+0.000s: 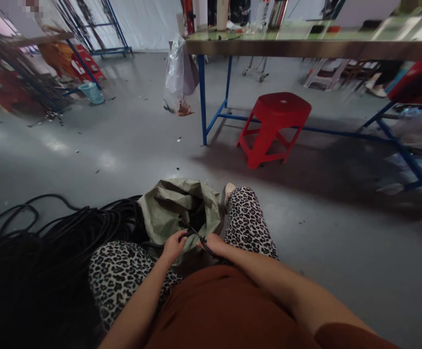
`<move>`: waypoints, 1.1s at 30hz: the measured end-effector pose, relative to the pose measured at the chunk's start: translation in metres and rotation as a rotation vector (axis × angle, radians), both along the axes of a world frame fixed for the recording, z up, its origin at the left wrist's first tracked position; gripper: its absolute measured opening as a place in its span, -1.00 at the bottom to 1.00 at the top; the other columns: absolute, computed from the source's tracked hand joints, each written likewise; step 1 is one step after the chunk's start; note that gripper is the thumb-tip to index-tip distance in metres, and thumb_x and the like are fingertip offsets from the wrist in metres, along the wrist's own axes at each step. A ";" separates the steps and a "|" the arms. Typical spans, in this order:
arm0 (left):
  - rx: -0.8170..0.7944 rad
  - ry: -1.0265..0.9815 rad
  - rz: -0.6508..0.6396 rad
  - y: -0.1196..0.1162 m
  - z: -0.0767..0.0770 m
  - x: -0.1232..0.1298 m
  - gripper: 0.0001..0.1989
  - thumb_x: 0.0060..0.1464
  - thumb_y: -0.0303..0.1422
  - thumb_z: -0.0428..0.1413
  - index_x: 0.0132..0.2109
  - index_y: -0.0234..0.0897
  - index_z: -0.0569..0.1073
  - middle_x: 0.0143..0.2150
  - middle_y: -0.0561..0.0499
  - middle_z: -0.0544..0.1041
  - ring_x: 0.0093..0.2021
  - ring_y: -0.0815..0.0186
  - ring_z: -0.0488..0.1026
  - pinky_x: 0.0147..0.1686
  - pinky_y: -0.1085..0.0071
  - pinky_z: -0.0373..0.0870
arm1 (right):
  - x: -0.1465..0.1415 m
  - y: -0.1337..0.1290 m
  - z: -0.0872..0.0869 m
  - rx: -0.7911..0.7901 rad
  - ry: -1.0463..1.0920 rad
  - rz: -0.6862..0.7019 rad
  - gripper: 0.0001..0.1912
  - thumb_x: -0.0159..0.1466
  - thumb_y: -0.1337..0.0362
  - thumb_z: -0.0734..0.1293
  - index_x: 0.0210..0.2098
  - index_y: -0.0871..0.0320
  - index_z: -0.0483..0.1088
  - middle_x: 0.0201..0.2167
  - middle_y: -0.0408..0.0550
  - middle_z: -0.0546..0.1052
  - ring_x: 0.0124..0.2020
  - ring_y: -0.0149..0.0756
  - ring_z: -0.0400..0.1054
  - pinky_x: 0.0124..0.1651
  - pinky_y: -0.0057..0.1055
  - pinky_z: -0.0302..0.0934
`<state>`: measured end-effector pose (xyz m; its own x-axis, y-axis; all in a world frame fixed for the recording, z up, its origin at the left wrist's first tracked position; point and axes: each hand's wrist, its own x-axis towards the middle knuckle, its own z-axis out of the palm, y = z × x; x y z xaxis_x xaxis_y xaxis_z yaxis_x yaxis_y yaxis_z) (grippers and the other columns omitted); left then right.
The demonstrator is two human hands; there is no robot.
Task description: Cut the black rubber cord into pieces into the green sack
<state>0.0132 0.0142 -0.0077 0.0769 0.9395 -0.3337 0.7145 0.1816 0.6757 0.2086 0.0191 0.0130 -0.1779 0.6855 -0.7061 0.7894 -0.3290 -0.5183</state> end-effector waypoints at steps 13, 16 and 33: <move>0.105 -0.131 0.171 0.004 -0.008 -0.003 -0.69 0.05 -0.39 0.06 -0.05 -0.31 0.51 -0.09 -0.13 0.60 -0.06 0.17 0.51 0.01 0.24 0.38 | 0.001 0.002 -0.010 -0.280 0.196 -0.261 -0.41 0.21 -0.24 0.24 -0.51 0.22 0.31 -0.74 -0.17 0.28 -0.75 -0.42 0.22 -0.66 -0.52 0.19; 0.107 -0.157 0.182 0.004 -0.007 -0.003 -0.69 0.04 -0.38 0.06 -0.06 -0.31 0.51 -0.09 -0.13 0.60 -0.06 0.16 0.51 0.01 0.23 0.38 | 0.000 0.000 -0.011 -0.285 0.255 -0.256 -0.42 0.21 -0.22 0.27 -0.49 0.23 0.31 -0.71 -0.18 0.31 -0.73 -0.43 0.24 -0.64 -0.52 0.21; 0.090 -0.193 0.153 0.002 -0.007 0.001 -0.70 0.02 -0.38 0.07 -0.09 -0.30 0.52 -0.08 -0.13 0.60 -0.05 0.18 0.51 0.03 0.23 0.38 | 0.002 -0.002 -0.010 -0.284 0.293 -0.130 -0.40 0.26 -0.20 0.22 -0.44 0.29 0.37 -0.72 -0.13 0.34 -0.72 -0.44 0.23 -0.65 -0.57 0.14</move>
